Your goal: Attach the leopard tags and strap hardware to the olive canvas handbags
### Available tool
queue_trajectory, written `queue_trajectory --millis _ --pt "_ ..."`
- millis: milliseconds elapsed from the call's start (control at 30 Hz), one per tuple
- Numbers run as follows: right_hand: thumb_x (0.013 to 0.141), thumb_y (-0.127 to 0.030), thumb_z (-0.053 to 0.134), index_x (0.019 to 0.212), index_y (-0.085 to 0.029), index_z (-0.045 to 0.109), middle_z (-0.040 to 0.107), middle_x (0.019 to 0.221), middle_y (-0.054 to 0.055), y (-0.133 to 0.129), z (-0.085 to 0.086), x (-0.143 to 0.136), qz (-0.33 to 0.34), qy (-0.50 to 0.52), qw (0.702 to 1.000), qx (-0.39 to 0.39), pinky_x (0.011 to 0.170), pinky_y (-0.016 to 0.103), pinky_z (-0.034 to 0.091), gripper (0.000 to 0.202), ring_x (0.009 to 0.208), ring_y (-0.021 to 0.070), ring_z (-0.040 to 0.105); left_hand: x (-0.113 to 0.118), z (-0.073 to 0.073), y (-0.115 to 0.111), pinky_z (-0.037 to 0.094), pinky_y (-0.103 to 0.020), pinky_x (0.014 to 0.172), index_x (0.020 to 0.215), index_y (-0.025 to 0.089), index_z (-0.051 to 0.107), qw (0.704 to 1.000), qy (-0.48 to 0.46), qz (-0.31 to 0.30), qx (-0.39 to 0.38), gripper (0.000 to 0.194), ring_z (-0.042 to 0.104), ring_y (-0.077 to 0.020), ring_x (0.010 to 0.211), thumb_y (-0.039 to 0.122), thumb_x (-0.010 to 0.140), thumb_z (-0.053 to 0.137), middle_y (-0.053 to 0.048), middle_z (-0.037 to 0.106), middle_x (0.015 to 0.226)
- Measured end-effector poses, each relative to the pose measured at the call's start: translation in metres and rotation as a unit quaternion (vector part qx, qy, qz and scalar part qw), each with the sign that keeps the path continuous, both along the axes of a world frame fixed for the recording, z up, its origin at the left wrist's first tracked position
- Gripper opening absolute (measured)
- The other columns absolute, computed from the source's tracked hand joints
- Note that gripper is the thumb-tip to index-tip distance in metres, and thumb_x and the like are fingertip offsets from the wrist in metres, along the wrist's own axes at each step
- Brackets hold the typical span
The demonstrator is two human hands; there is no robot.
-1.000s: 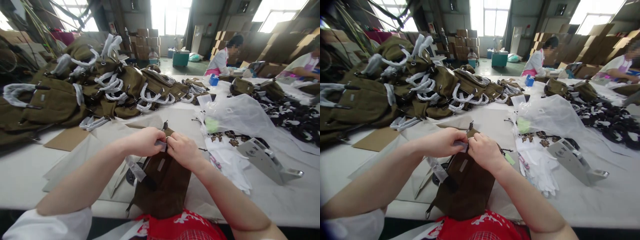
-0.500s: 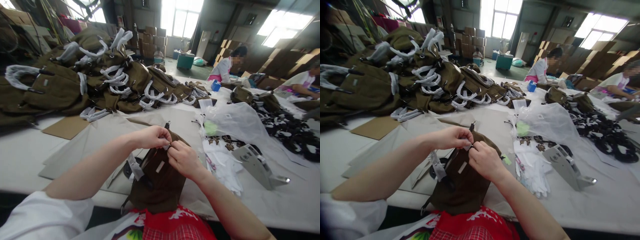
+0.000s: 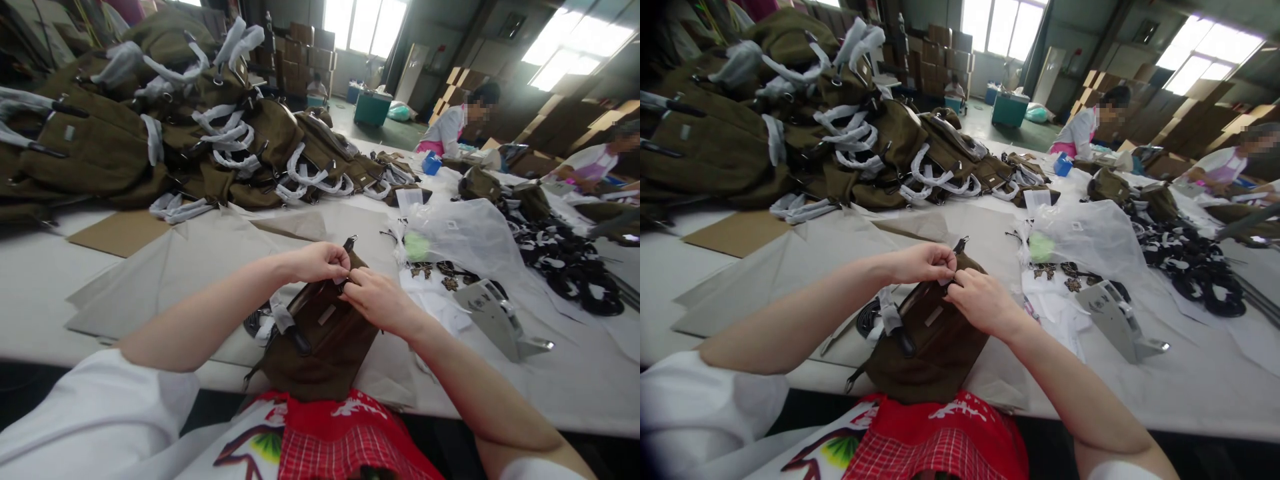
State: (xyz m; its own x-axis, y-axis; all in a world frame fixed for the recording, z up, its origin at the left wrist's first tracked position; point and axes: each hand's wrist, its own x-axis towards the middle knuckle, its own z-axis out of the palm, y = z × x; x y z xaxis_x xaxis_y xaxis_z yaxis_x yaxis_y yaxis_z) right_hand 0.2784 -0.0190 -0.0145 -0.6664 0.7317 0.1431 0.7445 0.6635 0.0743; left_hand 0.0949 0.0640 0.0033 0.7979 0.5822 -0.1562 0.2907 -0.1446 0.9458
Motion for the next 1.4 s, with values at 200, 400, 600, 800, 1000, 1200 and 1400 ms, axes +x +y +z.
queue_trajectory --millis 200,400,600,800,1000,1200,1400 --pt "0.099 -0.036 0.046 0.089 -0.018 0.065 0.061 0.092 0.009 -0.001 0.007 0.007 0.044 -0.045 0.997 -0.033 0.07 0.03 0.038 0.027 0.085 0.0196 0.055 0.005 -0.011 0.001 0.033 -0.02 0.052 0.081 0.016 0.055 0.999 -0.017 -0.029 0.02 0.018 0.046 -0.0092 0.057 0.029 0.072 0.062 0.004 0.056 0.065" --pt "0.097 -0.032 0.05 0.091 -0.017 0.066 0.064 0.092 0.011 -0.008 0.02 0.007 -0.004 -0.006 0.994 -0.113 0.074 0.032 0.044 0.023 0.087 0.0221 0.061 0.011 -0.012 -0.003 0.038 -0.022 0.057 0.083 0.017 0.057 0.987 0.028 -0.022 0.155 0.009 0.05 -0.0108 0.061 0.025 0.079 0.054 0.003 0.06 0.068" --pt "0.092 -0.042 0.053 0.13 -0.023 0.051 0.068 0.108 0.008 -0.018 0.054 0.045 -0.087 0.335 0.905 -0.247 0.071 0.031 0.052 0.042 0.079 0.0178 0.067 -0.002 0.006 -0.017 0.039 -0.023 0.063 0.087 0.019 0.056 0.963 0.015 -0.006 0.27 0.008 0.053 -0.0127 0.068 0.023 0.086 0.05 0.001 0.063 0.078" --pt "0.075 -0.047 0.073 0.107 -0.019 0.068 0.069 0.107 0.009 0.019 0.034 0.073 -0.181 0.367 0.897 -0.164 0.086 0.04 0.051 0.042 0.097 0.026 0.063 0.0 0.028 -0.043 0.04 -0.025 0.068 0.091 0.021 0.056 0.946 0.035 -0.017 0.322 0.01 0.057 -0.0154 0.076 0.021 0.088 0.047 -0.001 0.066 0.088" --pt "0.073 -0.048 0.075 0.113 -0.015 0.066 0.071 0.101 0.005 0.039 0.01 0.07 -0.096 0.37 0.816 -0.434 0.079 0.032 0.052 0.052 0.094 0.0244 0.065 -0.006 0.037 -0.057 0.039 -0.025 0.064 0.092 0.021 0.058 0.938 0.049 -0.017 0.343 0.011 0.058 -0.0154 0.074 0.021 0.089 0.047 -0.001 0.067 0.086" --pt "0.075 -0.043 0.075 0.118 -0.019 0.067 0.073 0.11 0.003 0.035 0.02 0.061 -0.128 0.358 0.765 -0.52 0.086 0.033 0.053 0.05 0.099 0.0243 0.067 -0.034 0.024 -0.05 0.047 -0.03 0.086 0.111 0.02 0.06 0.917 -0.014 0.081 0.39 0.025 0.062 -0.0187 0.095 0.031 0.092 0.049 -0.006 0.067 0.106" --pt "0.072 -0.044 0.077 0.11 -0.021 0.073 0.074 0.107 0.006 0.019 0.013 0.079 -0.237 0.445 0.71 -0.491 0.089 0.038 0.054 0.044 0.098 0.0264 0.069 -0.125 -0.072 -0.022 0.049 -0.035 0.093 0.113 0.017 0.061 0.83 0.043 0.478 0.283 0.04 0.062 -0.0221 0.102 0.046 0.089 0.046 -0.009 0.067 0.111"
